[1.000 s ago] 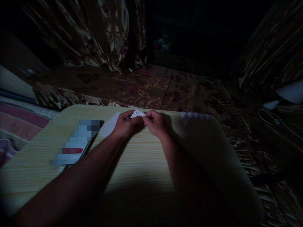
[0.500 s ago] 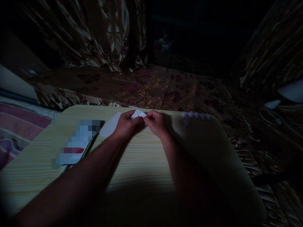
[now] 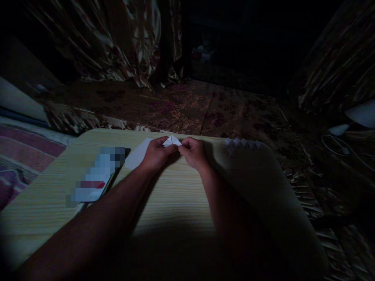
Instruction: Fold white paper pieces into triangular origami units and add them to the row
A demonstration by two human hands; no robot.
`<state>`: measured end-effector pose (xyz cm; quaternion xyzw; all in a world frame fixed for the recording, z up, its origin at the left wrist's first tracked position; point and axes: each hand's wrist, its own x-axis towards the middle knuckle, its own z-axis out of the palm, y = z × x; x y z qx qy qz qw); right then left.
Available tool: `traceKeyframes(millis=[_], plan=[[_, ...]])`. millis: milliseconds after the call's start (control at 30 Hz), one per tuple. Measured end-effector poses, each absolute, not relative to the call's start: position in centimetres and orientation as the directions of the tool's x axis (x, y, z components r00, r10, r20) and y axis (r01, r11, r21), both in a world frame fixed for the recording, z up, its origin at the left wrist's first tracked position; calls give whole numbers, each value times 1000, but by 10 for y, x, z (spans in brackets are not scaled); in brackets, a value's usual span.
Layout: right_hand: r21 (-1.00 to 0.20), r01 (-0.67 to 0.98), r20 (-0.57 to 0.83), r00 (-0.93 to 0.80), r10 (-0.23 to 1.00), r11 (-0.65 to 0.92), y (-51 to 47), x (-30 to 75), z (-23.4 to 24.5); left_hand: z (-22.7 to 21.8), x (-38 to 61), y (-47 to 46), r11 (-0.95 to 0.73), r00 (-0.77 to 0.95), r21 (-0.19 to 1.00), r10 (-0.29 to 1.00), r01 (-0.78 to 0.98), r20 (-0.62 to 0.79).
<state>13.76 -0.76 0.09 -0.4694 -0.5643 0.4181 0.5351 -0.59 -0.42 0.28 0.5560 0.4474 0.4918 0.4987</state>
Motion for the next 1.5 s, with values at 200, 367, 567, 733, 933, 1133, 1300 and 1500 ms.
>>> traceKeyframes(millis=[200, 367, 567, 733, 933, 1133, 1300, 1500], plan=[[-980, 116, 165, 1, 986, 163, -6, 138, 1, 6, -6, -4, -74, 118, 997, 990, 5, 73], [-977, 136, 165, 0, 986, 164, -7, 137, 2, 3, -6, -2, -50, 130, 999, 990, 5, 49], [-977, 155, 153, 27, 988, 147, -6, 136, 1, 4, -7, -3, -28, 126, 1000, 992, 1, 28], [-980, 150, 134, 20, 991, 129, -6, 136, 0, 10, -7, -5, -19, 135, 1000, 991, -15, 20], [-972, 194, 131, -4, 991, 129, -8, 137, 4, 8, -7, -5, 0, 141, 999, 990, -45, 7], [-974, 190, 134, 28, 991, 127, -8, 136, 4, 6, -7, -4, -22, 154, 1000, 988, -18, 25], [-975, 189, 122, 28, 992, 114, -8, 136, 2, 4, -7, -4, -12, 130, 999, 991, -33, 16], [-975, 187, 125, 39, 991, 116, -7, 135, 1, 3, -5, -4, -44, 91, 999, 995, -16, 45]])
